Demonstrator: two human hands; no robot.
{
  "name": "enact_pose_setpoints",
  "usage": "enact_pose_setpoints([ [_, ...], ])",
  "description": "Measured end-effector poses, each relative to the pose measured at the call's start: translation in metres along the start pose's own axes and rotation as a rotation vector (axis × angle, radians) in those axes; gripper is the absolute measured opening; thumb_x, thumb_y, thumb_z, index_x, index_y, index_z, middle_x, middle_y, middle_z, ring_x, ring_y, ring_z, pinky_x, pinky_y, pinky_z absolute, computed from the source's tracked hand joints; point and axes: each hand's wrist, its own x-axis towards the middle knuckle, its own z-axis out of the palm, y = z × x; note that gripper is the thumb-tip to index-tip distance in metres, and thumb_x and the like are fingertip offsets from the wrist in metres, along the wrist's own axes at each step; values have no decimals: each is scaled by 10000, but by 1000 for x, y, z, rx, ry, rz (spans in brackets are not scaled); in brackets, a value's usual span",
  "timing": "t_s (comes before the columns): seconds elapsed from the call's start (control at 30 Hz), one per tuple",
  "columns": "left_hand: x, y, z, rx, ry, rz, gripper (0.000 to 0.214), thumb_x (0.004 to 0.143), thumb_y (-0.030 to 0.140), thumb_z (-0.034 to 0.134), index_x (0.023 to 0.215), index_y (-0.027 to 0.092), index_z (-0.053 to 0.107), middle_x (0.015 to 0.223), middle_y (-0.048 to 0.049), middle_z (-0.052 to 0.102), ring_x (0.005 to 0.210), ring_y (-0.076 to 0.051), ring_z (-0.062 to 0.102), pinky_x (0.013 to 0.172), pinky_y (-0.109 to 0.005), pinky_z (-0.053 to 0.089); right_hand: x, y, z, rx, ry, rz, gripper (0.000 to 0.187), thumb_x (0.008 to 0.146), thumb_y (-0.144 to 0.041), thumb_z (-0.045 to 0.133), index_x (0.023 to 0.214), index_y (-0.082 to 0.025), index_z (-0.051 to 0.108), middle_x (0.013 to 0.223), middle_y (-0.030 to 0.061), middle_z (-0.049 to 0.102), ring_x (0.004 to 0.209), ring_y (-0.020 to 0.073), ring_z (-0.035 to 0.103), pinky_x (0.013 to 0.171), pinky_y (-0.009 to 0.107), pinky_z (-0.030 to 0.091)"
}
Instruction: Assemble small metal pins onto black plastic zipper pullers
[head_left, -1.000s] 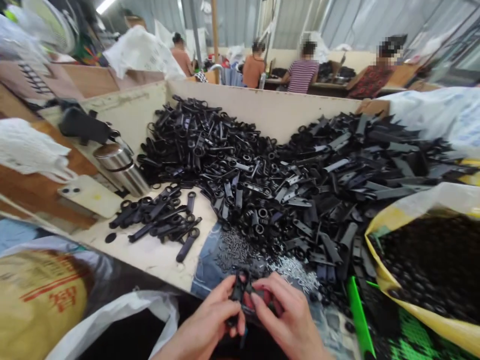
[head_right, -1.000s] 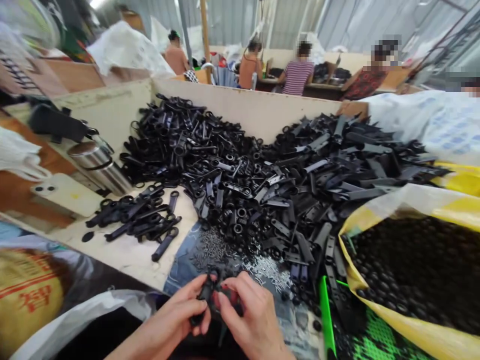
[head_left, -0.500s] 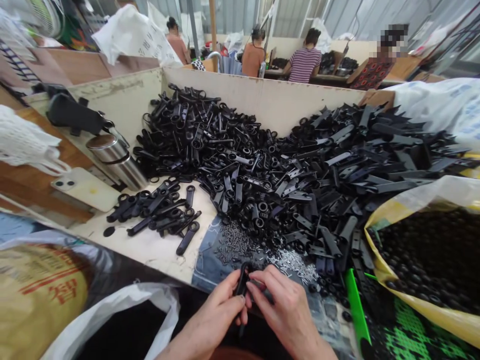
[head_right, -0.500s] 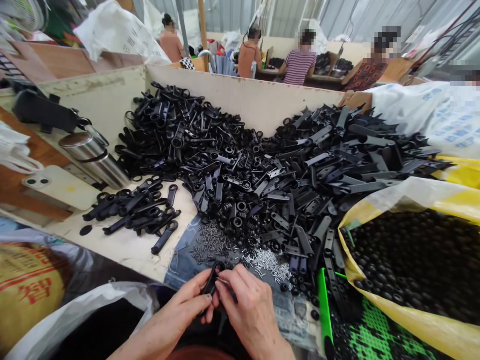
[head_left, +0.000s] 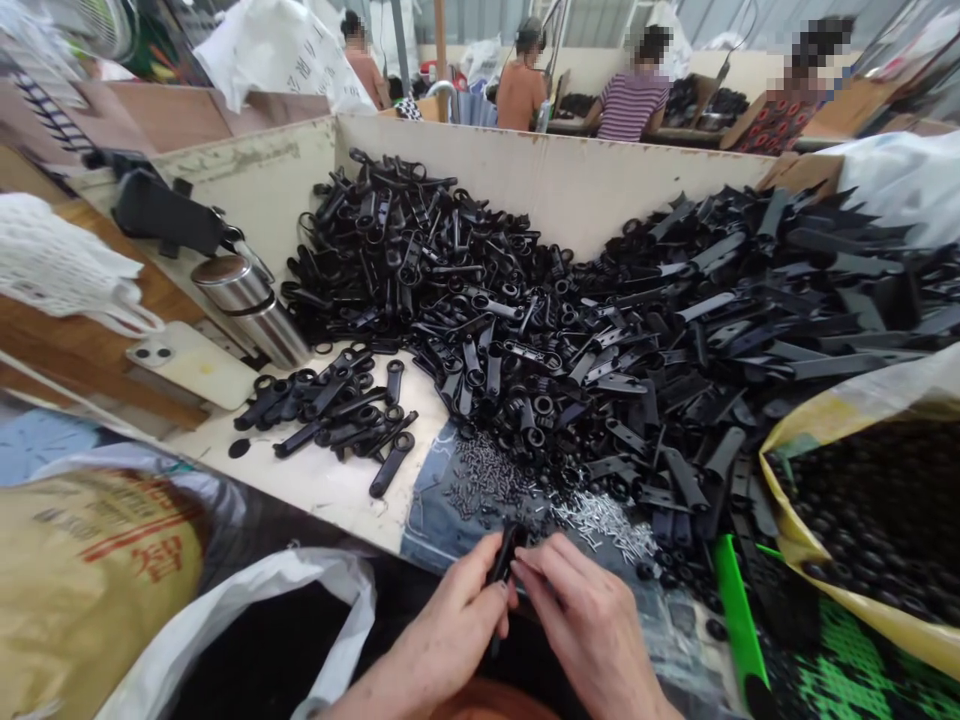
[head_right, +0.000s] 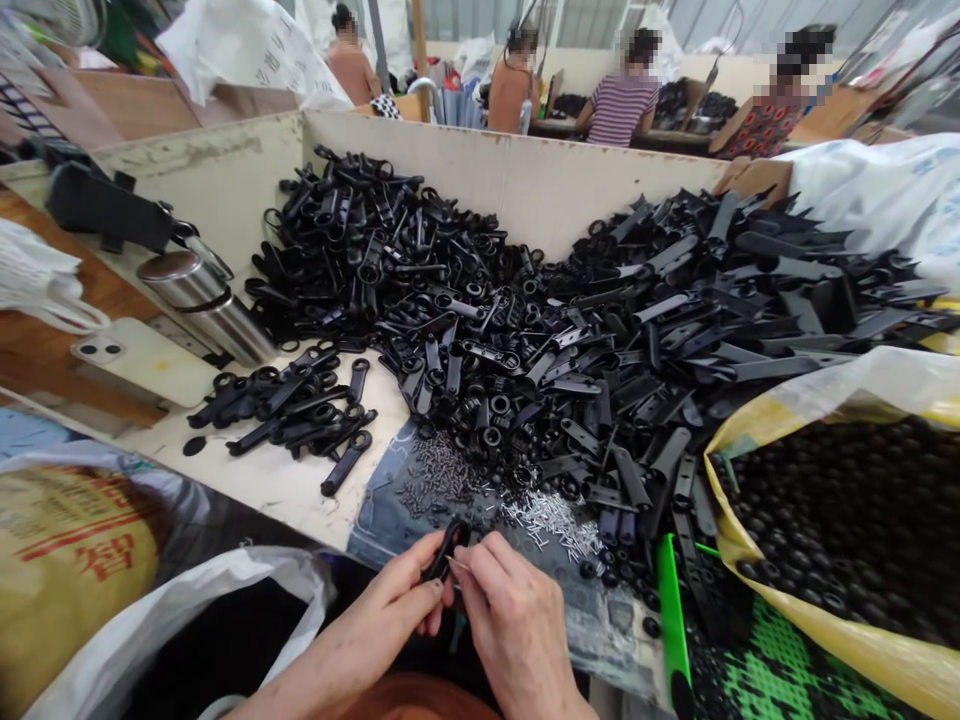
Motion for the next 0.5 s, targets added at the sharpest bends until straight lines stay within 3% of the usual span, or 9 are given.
enact_pose_setpoints([
  [0.17,3,4,2,9,-47,66,338,902,329,557,1170,150,658,747,8,607,664,-139,543,671,-269,443,-9,-1,7,-68,30,-67,360,1113,-244,357,1043,-178,704,753,22,643,612,138,663,564,208,463],
  [0.27,7,5,0,43,-59,149,298,935,434,555,1012,158,635,720,31,564,533,-90,463,529,-230,365,-11,-2,7,-44,-3,-96,334,1083,-199,372,1173,-155,691,774,34,656,618,144,674,566,211,486],
  [0.4,11,2,-6,72,-69,165,377,940,525,563,988,156,623,690,41,561,459,-59,411,465,-213,279,-11,-2,4,-16,-62,-98,352,1028,-142,392,1208,-162,694,789,41,670,612,151,677,549,220,500],
  [0.5,12,-1,-8,48,-51,145,525,897,618,596,1105,136,622,669,47,557,450,-61,393,452,-212,258,-8,-2,-3,-12,-135,-87,378,1016,-134,387,1233,-178,694,811,43,692,648,172,697,574,245,535],
])
